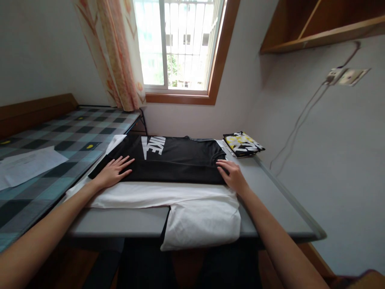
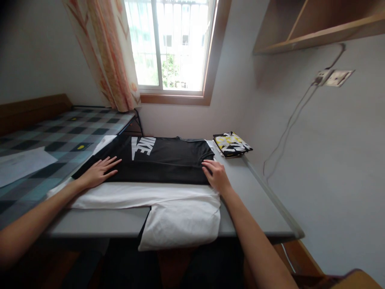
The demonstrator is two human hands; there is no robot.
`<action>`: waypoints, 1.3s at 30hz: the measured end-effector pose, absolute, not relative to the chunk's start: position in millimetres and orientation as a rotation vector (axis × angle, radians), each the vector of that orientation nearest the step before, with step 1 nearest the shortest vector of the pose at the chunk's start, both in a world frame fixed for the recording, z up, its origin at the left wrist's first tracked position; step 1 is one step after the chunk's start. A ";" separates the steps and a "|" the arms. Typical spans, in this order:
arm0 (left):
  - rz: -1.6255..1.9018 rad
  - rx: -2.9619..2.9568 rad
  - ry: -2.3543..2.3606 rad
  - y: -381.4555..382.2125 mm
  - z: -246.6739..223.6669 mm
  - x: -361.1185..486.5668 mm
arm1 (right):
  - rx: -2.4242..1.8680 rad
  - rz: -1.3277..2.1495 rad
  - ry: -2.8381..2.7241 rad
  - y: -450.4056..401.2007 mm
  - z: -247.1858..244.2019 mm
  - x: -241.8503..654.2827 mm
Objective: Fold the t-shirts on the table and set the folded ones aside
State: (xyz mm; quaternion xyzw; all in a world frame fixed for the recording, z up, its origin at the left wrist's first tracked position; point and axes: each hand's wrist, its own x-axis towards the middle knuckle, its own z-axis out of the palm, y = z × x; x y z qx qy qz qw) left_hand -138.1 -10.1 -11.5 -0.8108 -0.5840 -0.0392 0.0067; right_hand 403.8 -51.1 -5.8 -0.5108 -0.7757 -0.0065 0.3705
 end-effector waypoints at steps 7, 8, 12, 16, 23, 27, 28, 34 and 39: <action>-0.186 -2.524 -1.859 -6.5 -16.5 -139.6 | -1.553 0.155 -1.487 -36.9 -18.1 447.6; -0.210 -2.526 -1.867 -4.8 -17.8 -140.8 | -1.567 0.206 -1.497 -34.7 -21.6 449.4; -0.356 -2.505 -1.917 5.0 -20.2 -145.8 | -1.568 0.326 -1.515 -28.5 -29.4 449.5; -0.388 -2.384 -2.040 17.0 -11.8 -144.4 | -1.547 0.454 -1.516 -26.3 -28.2 449.6; -0.205 -2.187 -2.202 31.6 11.3 -127.4 | -1.550 0.504 -1.572 -24.0 -26.0 449.7; -0.220 -2.200 -2.199 35.0 15.1 -126.1 | -1.554 0.489 -1.591 -22.6 -27.2 449.5; -0.231 -2.196 -2.201 34.6 15.2 -126.0 | -1.559 0.479 -1.592 -22.4 -27.4 449.5; -0.369 -2.113 -2.109 20.2 12.4 -106.9 | -1.618 0.448 -1.607 -22.7 -28.3 448.9; -0.619 -2.485 -1.733 6.5 12.9 -57.3 | -1.614 0.466 -1.615 -21.5 -30.8 450.8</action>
